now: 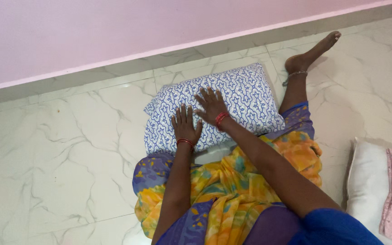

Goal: The person sits on the floor and puts pillowcases on several pillows. They insert the pillows into the cases, adjust the fabric, and smooth the surface of each pillow.

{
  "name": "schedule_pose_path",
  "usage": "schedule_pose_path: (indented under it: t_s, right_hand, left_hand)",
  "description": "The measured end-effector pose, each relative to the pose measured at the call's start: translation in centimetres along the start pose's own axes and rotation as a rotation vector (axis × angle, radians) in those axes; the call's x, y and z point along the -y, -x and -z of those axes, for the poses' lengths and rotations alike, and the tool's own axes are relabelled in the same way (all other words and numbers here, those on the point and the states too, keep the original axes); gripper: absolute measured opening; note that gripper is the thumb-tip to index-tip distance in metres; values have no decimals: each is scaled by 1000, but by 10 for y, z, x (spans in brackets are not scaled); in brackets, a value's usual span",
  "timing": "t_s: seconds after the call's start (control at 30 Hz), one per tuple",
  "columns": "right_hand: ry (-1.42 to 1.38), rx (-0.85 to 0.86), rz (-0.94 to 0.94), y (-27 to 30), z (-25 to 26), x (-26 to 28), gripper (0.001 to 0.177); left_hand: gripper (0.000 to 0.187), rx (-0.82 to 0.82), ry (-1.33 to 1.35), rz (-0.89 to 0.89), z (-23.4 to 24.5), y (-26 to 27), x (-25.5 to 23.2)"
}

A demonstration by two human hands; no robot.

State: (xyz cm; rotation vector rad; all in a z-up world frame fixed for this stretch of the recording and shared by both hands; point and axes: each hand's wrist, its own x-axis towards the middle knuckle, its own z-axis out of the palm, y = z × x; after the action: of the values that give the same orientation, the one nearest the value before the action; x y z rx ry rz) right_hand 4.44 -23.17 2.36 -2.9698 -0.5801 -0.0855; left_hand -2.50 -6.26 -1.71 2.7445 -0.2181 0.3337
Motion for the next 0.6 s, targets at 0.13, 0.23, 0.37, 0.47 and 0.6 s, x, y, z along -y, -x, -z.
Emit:
schedule_pose_path:
  t_s: [0.13, 0.23, 0.37, 0.47, 0.6]
  right_hand:
    - [-65, -10, -335, 14, 5, -79, 79]
    - [-111, -3, -466, 54, 0, -127, 78]
    - [-273, -51, -690, 102, -14, -163, 83]
    - [-268, -157, -749, 120, -24, -152, 83]
    - [-189, -289, -488, 119, -23, -70, 78]
  left_hand:
    - [78, 17, 16, -2, 15, -3, -10]
    - [77, 15, 24, -12, 17, -5, -13]
    - [77, -29, 34, -30, 16, -2, -14]
    - [78, -69, 39, -44, 16, -1, -14]
    - [77, -73, 46, -30, 15, 0, -13]
